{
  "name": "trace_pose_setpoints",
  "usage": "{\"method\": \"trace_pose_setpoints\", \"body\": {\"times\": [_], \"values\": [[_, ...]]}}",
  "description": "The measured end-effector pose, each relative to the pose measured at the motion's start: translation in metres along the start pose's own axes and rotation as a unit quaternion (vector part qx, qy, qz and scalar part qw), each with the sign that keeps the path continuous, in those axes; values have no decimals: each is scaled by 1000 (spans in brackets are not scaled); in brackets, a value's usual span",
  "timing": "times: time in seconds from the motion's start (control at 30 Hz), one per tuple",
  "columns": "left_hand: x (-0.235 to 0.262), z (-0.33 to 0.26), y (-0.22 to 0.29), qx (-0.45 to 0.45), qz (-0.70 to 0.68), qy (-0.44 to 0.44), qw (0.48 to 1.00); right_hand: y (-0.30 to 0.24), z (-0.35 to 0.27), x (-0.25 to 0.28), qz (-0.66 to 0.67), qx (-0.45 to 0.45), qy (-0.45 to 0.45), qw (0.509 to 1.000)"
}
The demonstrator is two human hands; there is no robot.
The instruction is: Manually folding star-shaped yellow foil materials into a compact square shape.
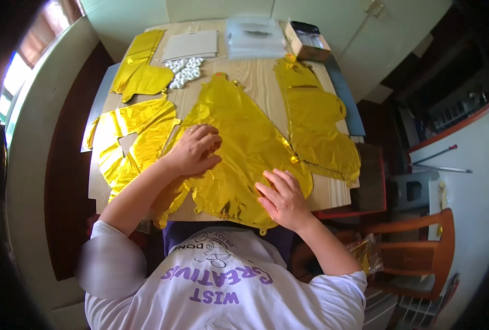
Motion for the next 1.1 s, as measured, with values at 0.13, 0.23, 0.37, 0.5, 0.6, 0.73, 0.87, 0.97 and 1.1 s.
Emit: {"method": "trace_pose_setpoints", "body": {"times": [0.13, 0.23, 0.37, 0.5, 0.6, 0.73, 0.87, 0.97, 1.1], "values": [[-4, -1, -5, 4, -9, 22, 1000, 1, -1, 0, -7, 2, -11, 1000], [0, -5, -6, 5, -12, 29, 999, -2, 5, 4, 1, 10, -29, 1000], [7, -6, -14, 53, -84, 7, 995, -5, 13, 12, 21, -21, -76, 997], [71, -18, -49, 88, -164, 125, 975, -4, 24, 18, 58, -67, -132, 987], [122, -46, -128, 164, -60, 159, 972, -2, 34, 30, 60, -84, -139, 985], [152, -98, -221, 225, 119, 46, 966, 2, 89, 52, 16, -49, -121, 991], [146, -71, -229, 171, 159, -8, 972, -1, 206, 31, 56, 14, -110, 992], [124, -58, -244, 156, 217, -77, 961, -18, 306, -12, 78, 54, -87, 992], [100, -32, -244, 179, 234, -131, 947, -1, 380, -64, 63, 25, -57, 996]]}}
Point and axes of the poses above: each hand's wrist, its own z-axis towards the middle knuckle, its own x-axis out of the back of the hand, y = z × x, the point moved 6 cm from there along z, towards the middle knuckle, and after that the axes turned 9 degrees about -y, right-handed, at the moved point
